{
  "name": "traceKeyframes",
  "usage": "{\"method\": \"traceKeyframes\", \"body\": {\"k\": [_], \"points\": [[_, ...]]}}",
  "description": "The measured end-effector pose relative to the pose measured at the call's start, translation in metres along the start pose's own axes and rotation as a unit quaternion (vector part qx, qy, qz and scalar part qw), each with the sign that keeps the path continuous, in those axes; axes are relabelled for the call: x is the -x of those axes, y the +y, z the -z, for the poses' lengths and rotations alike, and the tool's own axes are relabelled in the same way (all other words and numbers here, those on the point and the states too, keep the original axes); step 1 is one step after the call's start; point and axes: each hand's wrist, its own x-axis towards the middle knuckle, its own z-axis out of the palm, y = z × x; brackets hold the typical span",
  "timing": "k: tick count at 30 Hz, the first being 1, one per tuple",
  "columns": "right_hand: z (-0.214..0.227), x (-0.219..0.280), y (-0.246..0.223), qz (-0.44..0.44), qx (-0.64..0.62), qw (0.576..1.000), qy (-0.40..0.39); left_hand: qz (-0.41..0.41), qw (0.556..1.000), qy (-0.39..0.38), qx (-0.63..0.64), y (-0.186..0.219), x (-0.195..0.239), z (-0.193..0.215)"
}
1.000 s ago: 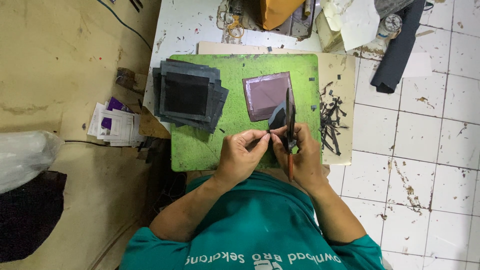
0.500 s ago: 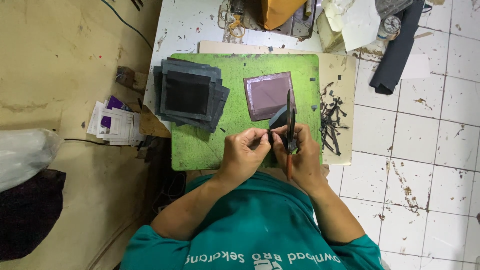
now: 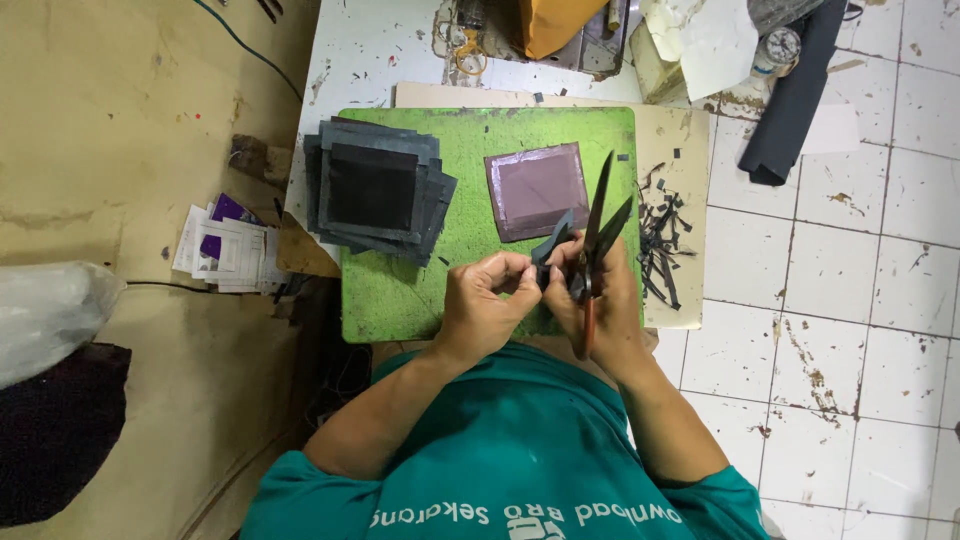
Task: Trimming the edges of square leather pieces using scissors
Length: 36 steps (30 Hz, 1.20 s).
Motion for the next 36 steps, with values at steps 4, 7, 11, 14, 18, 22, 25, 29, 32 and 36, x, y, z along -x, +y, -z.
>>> {"method": "traceKeyframes", "body": {"k": [4,7,11,14,18,22,25,29,32,36], "points": [[0.002,-0.004,-0.007,-0.015,-0.008,1.000,-0.005,0.023,0.999,-0.025,0.004,0.019,-0.006,0.004],[0.005,-0.002,0.001,-0.001,0.003,1.000,-0.022,0.022,0.998,-0.045,0.028,0.025,-0.009,0.009],[0.004,0.000,0.000,0.001,-0.016,1.000,-0.011,0.004,0.999,-0.038,-0.014,0.039,-0.008,0.008],[0.002,0.002,-0.009,0.006,0.023,1.000,0.014,-0.054,0.997,-0.026,-0.054,0.033,-0.004,0.007],[0.008,0.009,-0.015,-0.005,0.136,0.990,0.032,-0.151,0.982,-0.034,-0.109,0.033,-0.001,0.006],[0.003,0.008,-0.015,0.003,0.139,0.989,0.038,-0.170,0.978,-0.026,-0.121,0.025,0.004,0.002],[-0.002,0.004,-0.024,-0.107,0.133,0.984,0.044,-0.137,0.987,-0.002,-0.080,0.019,0.008,0.000],[-0.001,0.001,-0.007,-0.062,-0.034,0.996,0.051,-0.038,0.999,0.008,-0.006,0.011,0.010,-0.005],[0.001,0.002,-0.003,-0.060,-0.073,0.994,0.055,0.004,0.999,0.011,0.044,0.017,0.009,-0.002],[0.015,0.014,-0.002,-0.075,-0.091,0.991,0.066,0.022,0.989,0.066,0.134,0.001,0.001,0.006]]}}
